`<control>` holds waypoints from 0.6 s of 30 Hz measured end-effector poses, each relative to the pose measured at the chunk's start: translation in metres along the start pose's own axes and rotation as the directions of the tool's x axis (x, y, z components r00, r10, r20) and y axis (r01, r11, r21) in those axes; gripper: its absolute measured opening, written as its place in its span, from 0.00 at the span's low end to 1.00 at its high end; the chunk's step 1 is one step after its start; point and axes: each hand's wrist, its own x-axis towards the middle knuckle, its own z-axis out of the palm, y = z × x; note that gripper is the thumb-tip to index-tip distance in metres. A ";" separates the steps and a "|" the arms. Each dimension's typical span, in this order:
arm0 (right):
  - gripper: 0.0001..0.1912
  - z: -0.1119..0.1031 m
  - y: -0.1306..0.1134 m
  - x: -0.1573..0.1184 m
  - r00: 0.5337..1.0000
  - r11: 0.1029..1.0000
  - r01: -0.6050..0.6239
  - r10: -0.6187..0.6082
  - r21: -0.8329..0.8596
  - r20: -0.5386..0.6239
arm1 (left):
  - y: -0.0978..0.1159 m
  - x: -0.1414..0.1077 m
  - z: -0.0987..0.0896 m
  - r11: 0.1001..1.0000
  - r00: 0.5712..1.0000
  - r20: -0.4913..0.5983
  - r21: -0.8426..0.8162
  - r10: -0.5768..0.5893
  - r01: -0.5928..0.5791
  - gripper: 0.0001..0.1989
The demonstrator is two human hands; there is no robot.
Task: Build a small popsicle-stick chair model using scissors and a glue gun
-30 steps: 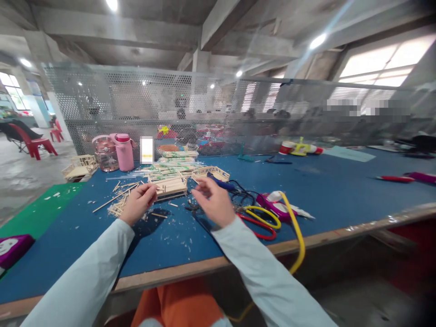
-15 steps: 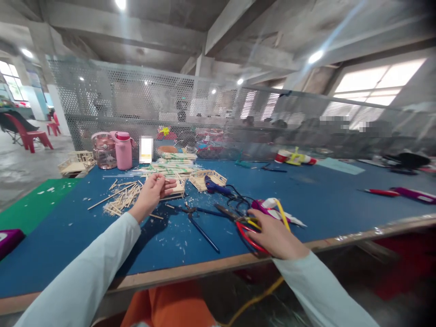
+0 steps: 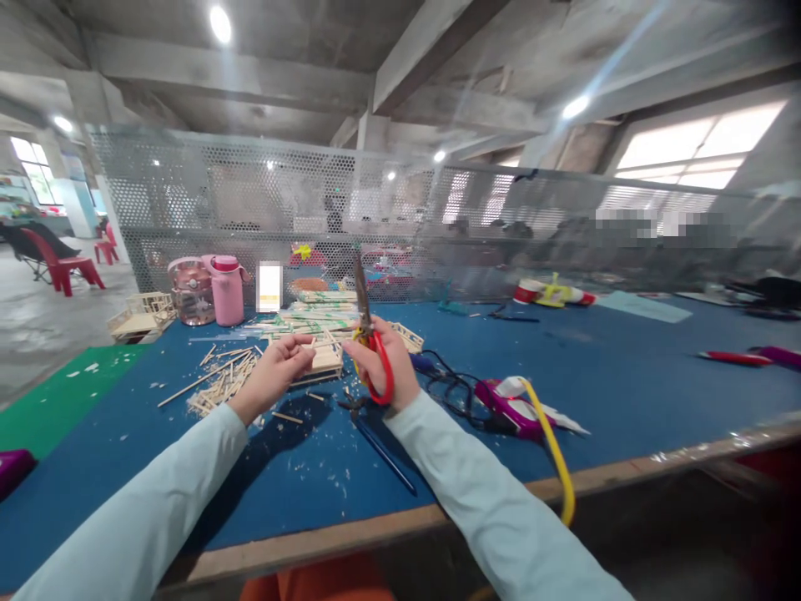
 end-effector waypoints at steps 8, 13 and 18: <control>0.20 0.034 0.030 -0.013 0.996 0.995 0.027 -0.035 0.099 0.083 | 0.001 -0.019 -0.011 0.996 0.992 -0.095 0.051 0.079 -0.074 0.16; 0.18 0.038 0.020 -0.024 0.993 0.971 -0.102 0.089 0.214 0.072 | 0.007 -0.028 0.001 0.989 0.992 0.002 0.079 0.127 -0.127 0.19; 0.17 0.035 0.013 -0.023 0.994 0.960 -0.108 0.097 0.257 0.056 | 0.002 -0.031 0.006 0.979 0.987 0.045 0.128 0.152 -0.157 0.21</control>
